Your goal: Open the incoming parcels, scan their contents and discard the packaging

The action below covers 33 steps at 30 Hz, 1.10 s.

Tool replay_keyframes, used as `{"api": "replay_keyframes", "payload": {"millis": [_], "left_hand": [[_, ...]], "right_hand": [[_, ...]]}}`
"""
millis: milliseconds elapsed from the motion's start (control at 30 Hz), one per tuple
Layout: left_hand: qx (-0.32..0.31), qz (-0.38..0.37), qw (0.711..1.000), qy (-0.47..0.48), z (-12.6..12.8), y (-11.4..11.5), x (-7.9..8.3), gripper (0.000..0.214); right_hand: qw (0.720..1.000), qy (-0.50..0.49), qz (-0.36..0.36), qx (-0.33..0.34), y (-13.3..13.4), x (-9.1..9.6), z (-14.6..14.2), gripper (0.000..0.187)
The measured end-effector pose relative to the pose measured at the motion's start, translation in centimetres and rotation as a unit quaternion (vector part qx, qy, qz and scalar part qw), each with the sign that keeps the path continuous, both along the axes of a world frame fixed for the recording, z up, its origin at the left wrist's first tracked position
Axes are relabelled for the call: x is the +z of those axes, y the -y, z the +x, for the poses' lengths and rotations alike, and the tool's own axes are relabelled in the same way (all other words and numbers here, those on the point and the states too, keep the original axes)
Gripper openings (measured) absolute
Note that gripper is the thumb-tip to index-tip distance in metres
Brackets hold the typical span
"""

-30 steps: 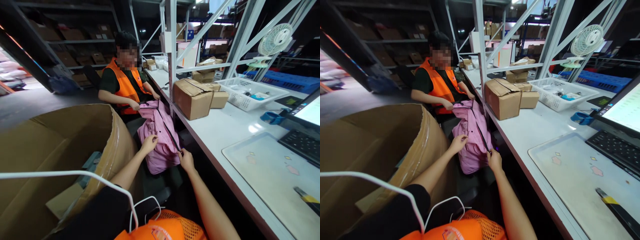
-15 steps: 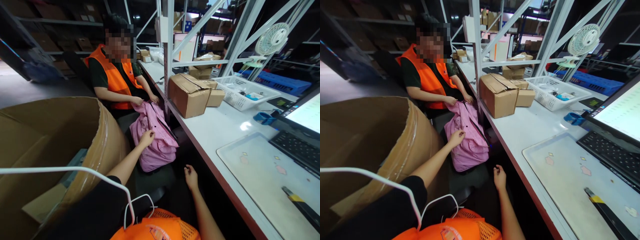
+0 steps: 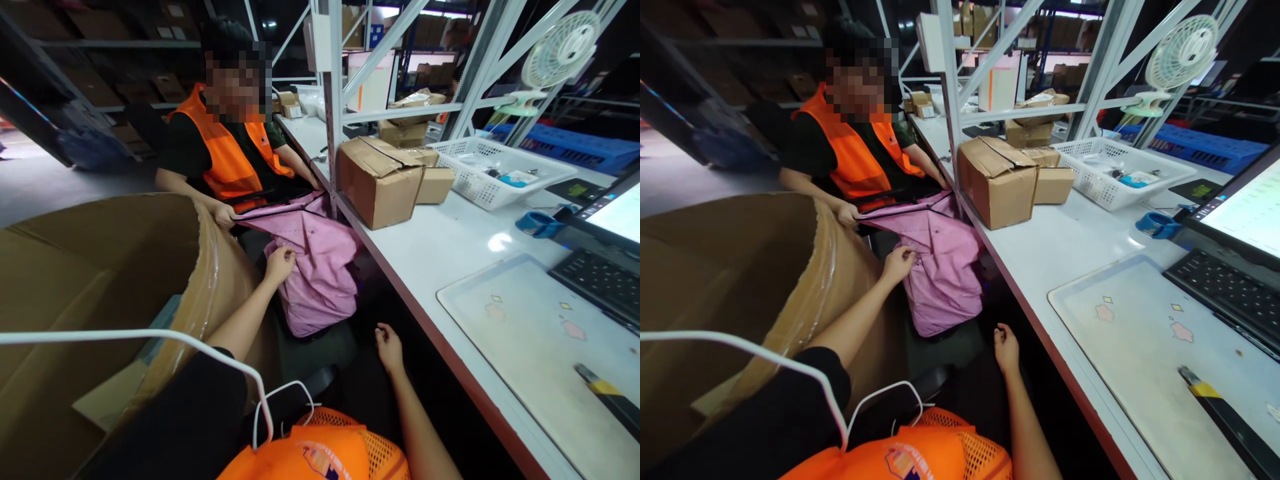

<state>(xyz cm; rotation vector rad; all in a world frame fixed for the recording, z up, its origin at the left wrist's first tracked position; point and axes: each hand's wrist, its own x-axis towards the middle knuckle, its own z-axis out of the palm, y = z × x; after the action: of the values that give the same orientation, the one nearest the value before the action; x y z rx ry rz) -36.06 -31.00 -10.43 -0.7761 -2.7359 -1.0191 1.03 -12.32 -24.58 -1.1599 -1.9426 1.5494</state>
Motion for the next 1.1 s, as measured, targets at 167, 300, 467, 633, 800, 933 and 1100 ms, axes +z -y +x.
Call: {"api": "replay_keyframes", "payload": {"millis": [167, 300, 467, 633, 800, 933, 1100], "left_hand": [[0.003, -0.011, 0.999, -0.044, -0.8, -0.7, 1.2, 0.024], [-0.023, -0.022, 0.998, -0.062, -2.6, -2.2, 2.6, 0.031], [-0.033, -0.044, 0.997, -0.051, -5.3, -4.8, 3.3, 0.039], [-0.039, -0.058, 0.997, -0.039, -5.8, -6.7, 1.9, 0.038], [-0.034, -0.054, 0.995, -0.07, -4.7, -6.7, 1.1, 0.04], [-0.034, -0.062, 0.992, -0.101, -5.5, -6.5, 2.3, 0.046], [-0.033, -0.109, 0.992, -0.056, -9.7, -7.5, 3.5, 0.061]], "right_hand": [[1.0, -0.005, -0.009, -0.006, 0.0, 0.0, 0.1, 0.064], [1.0, -0.006, -0.013, -0.01, 0.1, 0.3, 0.0, 0.061], [1.0, -0.01, -0.019, -0.016, 0.2, 0.5, -0.1, 0.058], [0.999, -0.008, -0.028, -0.019, 0.1, 0.2, -0.1, 0.062], [0.999, 0.0, -0.036, -0.015, 0.0, 0.0, -0.1, 0.065], [0.999, 0.001, -0.042, -0.013, 0.0, 0.0, -0.1, 0.063], [0.999, -0.009, -0.047, -0.019, 0.2, 0.2, -0.2, 0.056]]}}
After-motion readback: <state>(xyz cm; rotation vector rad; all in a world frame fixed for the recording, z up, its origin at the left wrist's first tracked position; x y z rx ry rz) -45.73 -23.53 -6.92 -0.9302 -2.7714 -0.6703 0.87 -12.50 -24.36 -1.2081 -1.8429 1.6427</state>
